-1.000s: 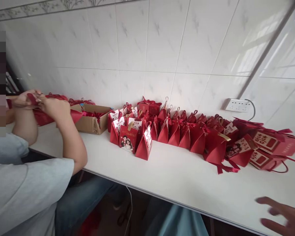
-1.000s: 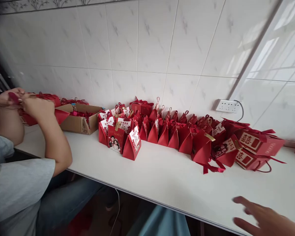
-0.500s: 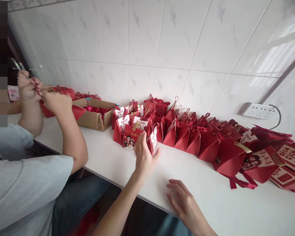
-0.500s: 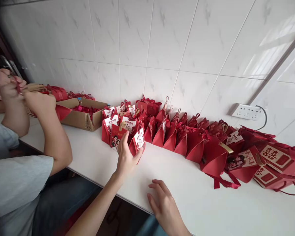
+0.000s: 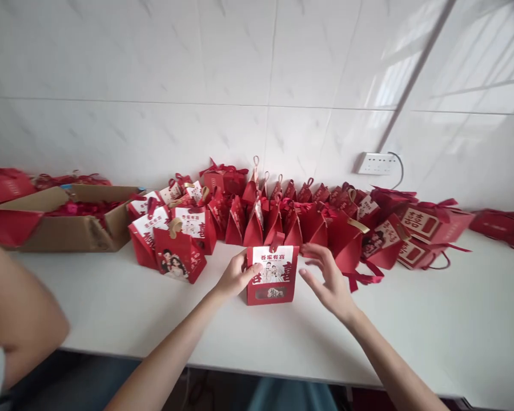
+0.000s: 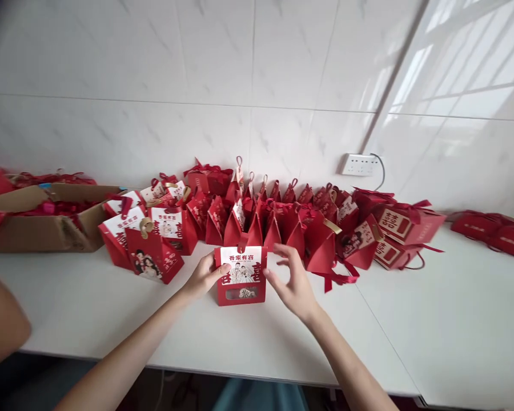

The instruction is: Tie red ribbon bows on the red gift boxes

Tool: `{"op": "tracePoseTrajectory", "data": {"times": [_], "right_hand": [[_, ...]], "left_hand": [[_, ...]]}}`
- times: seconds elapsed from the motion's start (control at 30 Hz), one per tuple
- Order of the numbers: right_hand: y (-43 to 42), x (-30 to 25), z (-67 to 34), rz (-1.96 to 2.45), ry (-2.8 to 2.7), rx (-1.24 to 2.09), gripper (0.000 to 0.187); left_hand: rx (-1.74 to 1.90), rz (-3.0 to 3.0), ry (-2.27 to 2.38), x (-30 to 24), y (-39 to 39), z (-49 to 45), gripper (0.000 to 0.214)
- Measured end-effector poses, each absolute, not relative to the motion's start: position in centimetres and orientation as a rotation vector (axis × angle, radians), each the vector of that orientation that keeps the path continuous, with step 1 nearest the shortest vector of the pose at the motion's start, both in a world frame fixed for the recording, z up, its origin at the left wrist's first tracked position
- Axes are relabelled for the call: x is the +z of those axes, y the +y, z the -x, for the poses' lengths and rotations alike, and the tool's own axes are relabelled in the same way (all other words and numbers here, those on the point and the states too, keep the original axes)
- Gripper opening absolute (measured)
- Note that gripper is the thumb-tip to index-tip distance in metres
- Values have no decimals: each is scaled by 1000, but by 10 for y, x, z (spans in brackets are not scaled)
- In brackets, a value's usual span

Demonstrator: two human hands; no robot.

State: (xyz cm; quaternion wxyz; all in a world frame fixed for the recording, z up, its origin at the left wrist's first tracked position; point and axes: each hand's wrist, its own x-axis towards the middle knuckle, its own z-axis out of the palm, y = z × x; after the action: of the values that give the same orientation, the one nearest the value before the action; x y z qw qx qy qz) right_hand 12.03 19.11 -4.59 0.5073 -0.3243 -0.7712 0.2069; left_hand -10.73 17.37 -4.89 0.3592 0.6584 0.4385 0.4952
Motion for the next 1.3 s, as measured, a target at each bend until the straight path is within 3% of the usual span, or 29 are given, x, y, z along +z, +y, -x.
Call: {"op": "tracePoseTrajectory", "data": {"times": [0.1,0.23,0.33,0.63,0.77,0.8,0.93,1.3], "right_hand": [[219,-20,-119,781,-1941,588,44],[238,0,-108,819,-1947,645,19],[243,-2,-99,776,-1878,702,17],[228,-32,-76,742,-1599,576,17],[226,-40,-77,627,-1618,389,4],[226,-43,-78,569,-1639,319,10],[225,-48,-82,456,-1759,151,21],[219,-51,-85,483,-1733,130,18]], "left_hand": [[1176,-1703,1024,-48,200,91,42],[1104,-1715,979,-42,218,86,41],[1075,-1718,943,-29,217,86,37],[1707,-2003,1102,-21,214,64,14],[1908,-2131,1058,-28,208,66,8],[1912,-2168,1027,-28,206,66,7],[1835,-2213,964,-24,201,66,15],[1709,-2232,923,-22,197,70,32]]}}
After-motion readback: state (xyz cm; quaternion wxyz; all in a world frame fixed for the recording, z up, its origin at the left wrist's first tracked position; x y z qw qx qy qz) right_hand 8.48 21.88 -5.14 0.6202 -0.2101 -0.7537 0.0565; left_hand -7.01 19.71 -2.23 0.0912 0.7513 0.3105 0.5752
